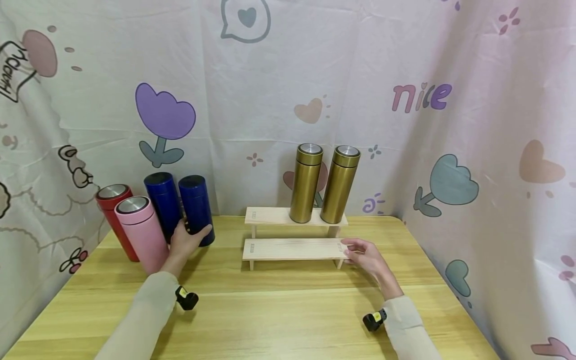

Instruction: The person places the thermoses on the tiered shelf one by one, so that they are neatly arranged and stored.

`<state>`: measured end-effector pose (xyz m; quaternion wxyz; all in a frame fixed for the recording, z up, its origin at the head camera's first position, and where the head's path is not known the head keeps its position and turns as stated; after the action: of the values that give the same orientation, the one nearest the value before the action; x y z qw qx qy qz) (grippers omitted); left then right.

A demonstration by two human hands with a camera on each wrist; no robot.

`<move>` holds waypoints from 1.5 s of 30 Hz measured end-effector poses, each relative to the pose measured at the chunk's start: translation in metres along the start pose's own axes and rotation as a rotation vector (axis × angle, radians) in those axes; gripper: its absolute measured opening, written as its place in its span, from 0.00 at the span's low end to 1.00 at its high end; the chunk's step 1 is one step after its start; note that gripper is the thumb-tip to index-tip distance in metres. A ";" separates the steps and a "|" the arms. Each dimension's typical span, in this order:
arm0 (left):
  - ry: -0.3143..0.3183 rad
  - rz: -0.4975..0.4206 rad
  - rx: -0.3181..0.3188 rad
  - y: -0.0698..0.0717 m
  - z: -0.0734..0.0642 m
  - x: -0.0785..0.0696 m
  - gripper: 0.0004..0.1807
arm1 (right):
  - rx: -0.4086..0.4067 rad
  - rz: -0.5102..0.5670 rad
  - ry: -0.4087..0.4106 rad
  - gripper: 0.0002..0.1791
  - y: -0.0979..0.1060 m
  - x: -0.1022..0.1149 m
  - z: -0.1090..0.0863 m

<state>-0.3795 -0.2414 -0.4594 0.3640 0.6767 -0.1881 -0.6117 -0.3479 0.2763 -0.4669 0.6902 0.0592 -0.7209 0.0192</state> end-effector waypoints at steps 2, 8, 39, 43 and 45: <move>0.007 -0.016 -0.002 -0.001 0.002 0.001 0.56 | 0.003 0.001 0.001 0.24 0.000 0.000 0.000; 0.017 -0.042 -0.004 -0.004 0.007 0.005 0.58 | 0.005 0.006 0.004 0.24 0.000 0.000 0.001; 0.006 -0.074 -0.033 -0.001 0.005 -0.002 0.57 | 0.008 0.034 -0.018 0.24 -0.003 0.000 0.001; 0.002 -0.071 -0.039 0.003 0.003 -0.006 0.57 | 0.004 0.035 -0.020 0.24 -0.002 -0.001 0.001; 0.000 -0.071 -0.039 0.005 0.003 -0.008 0.56 | 0.001 0.035 -0.019 0.23 -0.001 -0.001 0.001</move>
<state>-0.3827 -0.2396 -0.4500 0.3552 0.6759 -0.1519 -0.6277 -0.3484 0.2749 -0.4677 0.6828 0.0471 -0.7285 0.0308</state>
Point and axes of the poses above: each hand's wrist, its own z-axis towards the middle knuckle, its own y-axis out of the back of the hand, x = y × z, the point moved 5 cm from there along z, towards the middle knuckle, and after that the axes turned 13 degrees about z, right-handed, at the moved point
